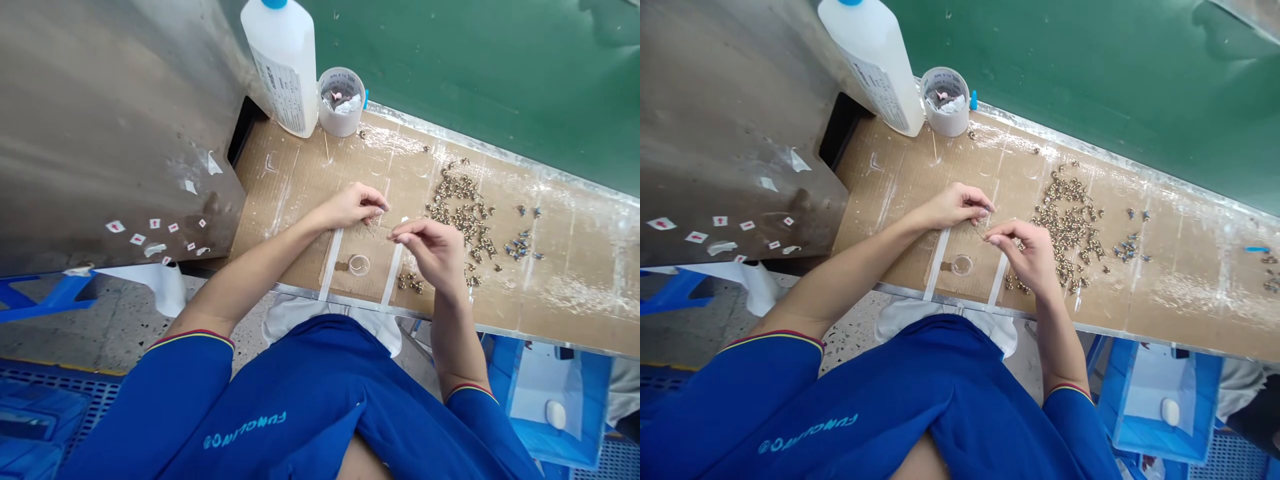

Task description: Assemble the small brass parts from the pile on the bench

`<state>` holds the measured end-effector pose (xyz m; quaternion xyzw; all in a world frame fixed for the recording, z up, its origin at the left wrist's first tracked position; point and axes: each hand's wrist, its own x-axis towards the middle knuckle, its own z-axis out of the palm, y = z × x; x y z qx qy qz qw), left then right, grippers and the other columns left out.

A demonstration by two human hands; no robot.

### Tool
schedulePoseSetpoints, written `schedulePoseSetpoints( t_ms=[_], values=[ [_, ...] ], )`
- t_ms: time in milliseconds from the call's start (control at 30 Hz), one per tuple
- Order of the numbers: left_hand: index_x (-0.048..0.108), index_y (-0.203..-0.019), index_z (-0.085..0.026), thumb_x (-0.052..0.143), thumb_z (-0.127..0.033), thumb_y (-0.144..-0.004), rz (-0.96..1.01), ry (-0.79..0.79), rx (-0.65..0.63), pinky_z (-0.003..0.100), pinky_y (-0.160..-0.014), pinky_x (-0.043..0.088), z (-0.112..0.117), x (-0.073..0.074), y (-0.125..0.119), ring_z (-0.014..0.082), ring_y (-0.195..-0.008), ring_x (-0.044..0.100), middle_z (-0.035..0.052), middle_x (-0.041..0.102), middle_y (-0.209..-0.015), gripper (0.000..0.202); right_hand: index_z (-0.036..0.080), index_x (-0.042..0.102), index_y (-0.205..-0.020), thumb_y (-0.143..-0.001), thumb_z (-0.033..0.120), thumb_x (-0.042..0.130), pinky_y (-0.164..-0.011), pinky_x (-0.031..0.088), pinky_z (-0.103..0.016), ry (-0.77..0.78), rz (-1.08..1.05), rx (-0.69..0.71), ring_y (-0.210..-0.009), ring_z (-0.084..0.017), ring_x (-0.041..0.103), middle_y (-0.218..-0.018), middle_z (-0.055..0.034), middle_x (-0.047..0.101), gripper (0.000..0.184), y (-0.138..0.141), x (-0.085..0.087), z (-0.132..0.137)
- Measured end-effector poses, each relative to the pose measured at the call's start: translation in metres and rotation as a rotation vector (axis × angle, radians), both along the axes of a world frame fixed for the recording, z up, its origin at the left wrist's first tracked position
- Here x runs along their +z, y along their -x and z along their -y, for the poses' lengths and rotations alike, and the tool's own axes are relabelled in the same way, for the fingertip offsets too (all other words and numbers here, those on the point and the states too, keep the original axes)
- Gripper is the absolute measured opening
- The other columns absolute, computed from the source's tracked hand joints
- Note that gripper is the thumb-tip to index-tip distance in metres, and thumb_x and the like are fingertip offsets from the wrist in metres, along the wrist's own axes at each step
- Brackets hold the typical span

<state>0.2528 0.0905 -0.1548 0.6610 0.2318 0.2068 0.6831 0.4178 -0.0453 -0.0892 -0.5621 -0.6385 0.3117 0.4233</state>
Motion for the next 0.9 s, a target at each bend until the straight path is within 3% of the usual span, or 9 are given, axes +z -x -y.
schedulePoseSetpoints(
  t_ms=[133, 233, 467, 900],
  values=[
    [0.08, -0.094, -0.01, 0.07, -0.006, -0.085, -0.028, -0.115, -0.036, 0.018, -0.061, 0.051, 0.001, 0.001, 0.001, 0.0067, -0.059, 0.062, 0.0023, 0.071, -0.074, 0.014, 0.023, 0.073, -0.085, -0.095, 0.054, 0.07, -0.067, 0.058, -0.03, -0.109, -0.03, -0.283, -0.071, -0.015, 0.073, -0.078, -0.001, 0.077, 0.033, -0.005, -0.007, -0.009],
    [0.081, -0.095, -0.012, 0.069, -0.006, -0.085, -0.069, -0.215, -0.046, 0.02, -0.065, 0.051, 0.002, 0.003, 0.002, 0.0081, -0.062, 0.064, 0.0024, 0.072, -0.075, 0.017, 0.023, 0.073, -0.087, -0.095, 0.053, 0.069, -0.069, 0.058, -0.031, -0.14, -0.002, -0.375, -0.073, -0.015, 0.073, -0.081, -0.0016, 0.078, 0.032, -0.004, -0.02, -0.016],
    [0.082, -0.096, -0.014, 0.069, -0.004, -0.085, -0.122, -0.351, -0.06, 0.025, -0.083, 0.052, 0.003, 0.004, 0.001, 0.0119, -0.077, 0.068, 0.0028, 0.076, -0.081, 0.02, 0.022, 0.073, -0.086, -0.096, 0.049, 0.067, -0.07, 0.058, -0.032, -0.127, 0.103, -0.375, -0.072, -0.017, 0.073, -0.08, -0.0026, 0.078, 0.029, -0.004, -0.036, -0.022],
    [0.082, -0.1, -0.015, 0.067, -0.007, -0.086, -0.131, -0.367, -0.079, 0.027, -0.086, 0.051, 0.002, 0.001, 0.001, 0.0135, -0.081, 0.067, 0.0038, 0.077, -0.086, 0.021, 0.022, 0.074, -0.085, -0.098, 0.046, 0.064, -0.069, 0.059, -0.031, -0.117, 0.218, -0.346, -0.072, -0.017, 0.073, -0.08, -0.0028, 0.079, 0.029, -0.003, -0.034, -0.02]
  ],
)
